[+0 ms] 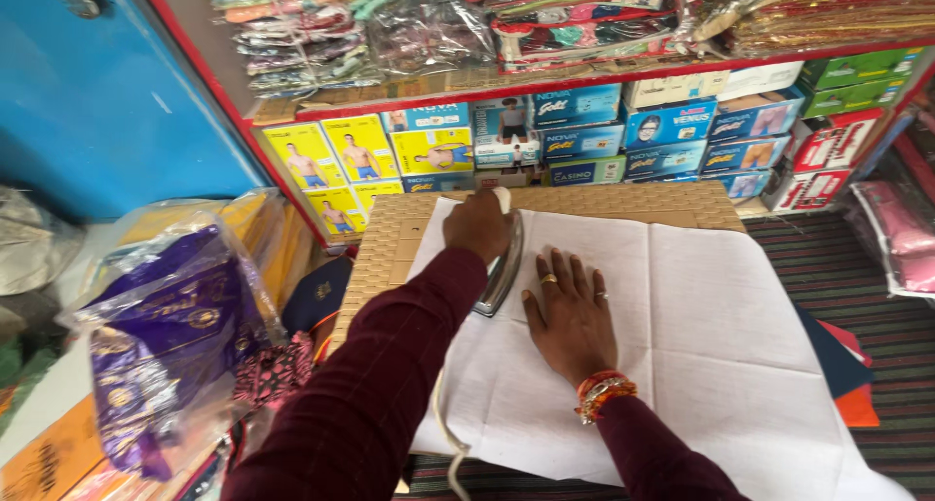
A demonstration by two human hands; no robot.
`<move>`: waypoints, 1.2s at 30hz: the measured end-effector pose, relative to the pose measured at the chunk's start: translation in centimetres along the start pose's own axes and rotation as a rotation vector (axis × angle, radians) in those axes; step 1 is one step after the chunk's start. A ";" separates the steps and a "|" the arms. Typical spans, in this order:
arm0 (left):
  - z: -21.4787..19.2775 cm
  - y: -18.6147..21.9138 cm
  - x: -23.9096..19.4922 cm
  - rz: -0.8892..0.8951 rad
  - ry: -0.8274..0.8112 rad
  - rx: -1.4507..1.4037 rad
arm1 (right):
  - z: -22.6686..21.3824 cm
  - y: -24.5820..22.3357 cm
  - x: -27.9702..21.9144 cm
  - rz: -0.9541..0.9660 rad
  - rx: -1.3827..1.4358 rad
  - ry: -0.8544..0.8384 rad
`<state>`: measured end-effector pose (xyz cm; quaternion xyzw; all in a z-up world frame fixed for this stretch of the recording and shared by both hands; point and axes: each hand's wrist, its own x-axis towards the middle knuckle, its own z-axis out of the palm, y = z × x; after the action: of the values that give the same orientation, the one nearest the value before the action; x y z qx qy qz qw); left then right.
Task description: The person irons a white cloth on a small wooden table using an electric iron. They repeatedly smooth the fabric, lift and reposition it, and continue ironing different sections. The person wears a maroon long-sleeved shirt and multiple rings and bracelets.
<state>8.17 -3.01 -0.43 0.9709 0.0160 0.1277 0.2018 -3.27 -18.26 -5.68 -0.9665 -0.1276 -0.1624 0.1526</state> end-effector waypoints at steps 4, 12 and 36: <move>-2.2 -0.6 -3.8 0.068 -0.025 0.061 | -0.2 -0.1 -0.2 -0.019 0.023 0.040; -3.8 -1.3 -7.9 0.065 -0.118 -0.006 | -0.1 -0.1 -0.2 -0.014 0.017 0.027; -3.4 -4.2 -3.5 -0.013 -0.061 0.157 | -1.0 -0.7 -0.1 -0.019 -0.033 -0.023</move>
<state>4.06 1.91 0.02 0.9871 0.0260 0.0948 0.1263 -3.82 -17.96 -4.66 -0.9694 -0.1359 -0.1549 0.1335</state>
